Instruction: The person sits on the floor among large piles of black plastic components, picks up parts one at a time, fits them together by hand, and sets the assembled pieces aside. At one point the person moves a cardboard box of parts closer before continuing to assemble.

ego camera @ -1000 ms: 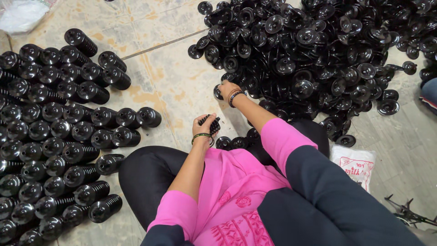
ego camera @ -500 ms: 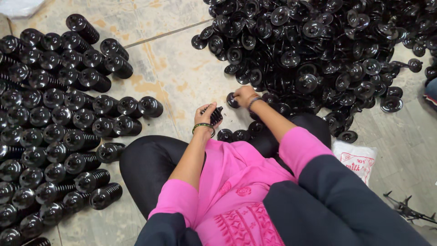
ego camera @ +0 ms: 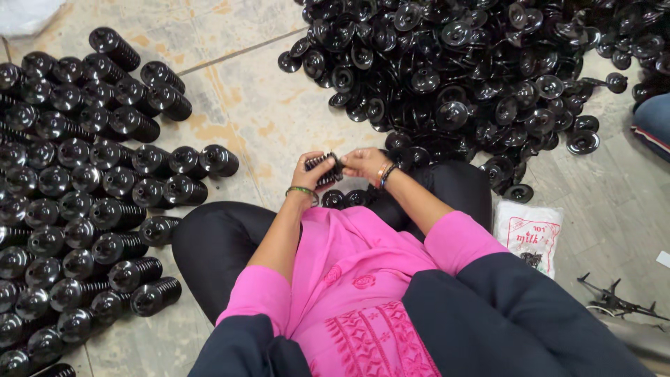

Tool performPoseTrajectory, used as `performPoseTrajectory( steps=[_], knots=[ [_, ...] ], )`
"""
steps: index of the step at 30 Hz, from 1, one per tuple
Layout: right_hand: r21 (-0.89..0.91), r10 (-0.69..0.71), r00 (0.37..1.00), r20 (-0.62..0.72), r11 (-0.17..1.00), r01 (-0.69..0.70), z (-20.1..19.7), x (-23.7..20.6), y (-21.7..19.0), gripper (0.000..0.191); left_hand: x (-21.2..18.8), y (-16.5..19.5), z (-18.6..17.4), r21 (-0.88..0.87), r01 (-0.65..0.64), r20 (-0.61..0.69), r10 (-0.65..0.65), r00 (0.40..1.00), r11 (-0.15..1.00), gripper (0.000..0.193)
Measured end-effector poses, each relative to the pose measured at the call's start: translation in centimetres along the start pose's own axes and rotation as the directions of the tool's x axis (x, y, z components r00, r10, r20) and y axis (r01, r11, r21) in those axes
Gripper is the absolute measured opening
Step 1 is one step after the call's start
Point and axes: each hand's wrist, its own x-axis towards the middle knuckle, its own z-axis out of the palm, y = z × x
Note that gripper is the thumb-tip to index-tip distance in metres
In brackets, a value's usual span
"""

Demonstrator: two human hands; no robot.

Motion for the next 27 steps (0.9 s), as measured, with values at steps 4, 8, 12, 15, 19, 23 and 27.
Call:
performPoseTrajectory(
  steps=[4,8,12,15,19,23,27],
  knots=[
    [-0.099,-0.032,0.999,0.017,0.994,0.034,0.5,-1.2,-0.1,0.017,-0.3,0.4,0.3,0.036,-0.045,0.052,0.043,0.998,0.998,0.052],
    [-0.287,-0.111,0.978,0.177,0.945,0.159,-0.1,-0.1,-3.5,0.025,0.1,0.9,0.7,-0.078,0.083,-0.008,-0.084,0.996,0.993,0.050],
    [-0.989,-0.627,0.768,-0.130,0.027,-0.145,-2.0,3.7,-9.1,0.033,0.5,1.3,0.6,-0.174,0.068,-0.039,-0.076,0.996,0.982,0.050],
    [-0.902,-0.649,0.746,-0.148,-0.221,-0.372,-2.7,4.7,-10.8,0.029,0.7,1.8,0.1,-0.213,0.061,-0.127,-0.089,0.988,0.975,0.051],
    [-0.935,-0.697,0.707,-0.119,-0.162,-0.317,-3.1,3.9,-9.1,0.033,1.0,2.2,-0.2,-0.240,0.065,-0.174,-0.109,0.979,0.969,0.051],
    [-0.997,-0.849,0.527,-0.019,0.058,0.056,-2.2,1.5,-5.4,0.021,1.1,2.1,-0.1,-0.245,0.092,-0.165,-0.135,0.977,0.965,0.050],
    [-0.771,-0.655,0.755,-0.013,0.488,0.409,-0.3,-0.6,-1.8,0.025,0.8,1.8,-0.1,-0.288,0.133,-0.090,-0.165,0.982,0.948,0.049]
  ],
)
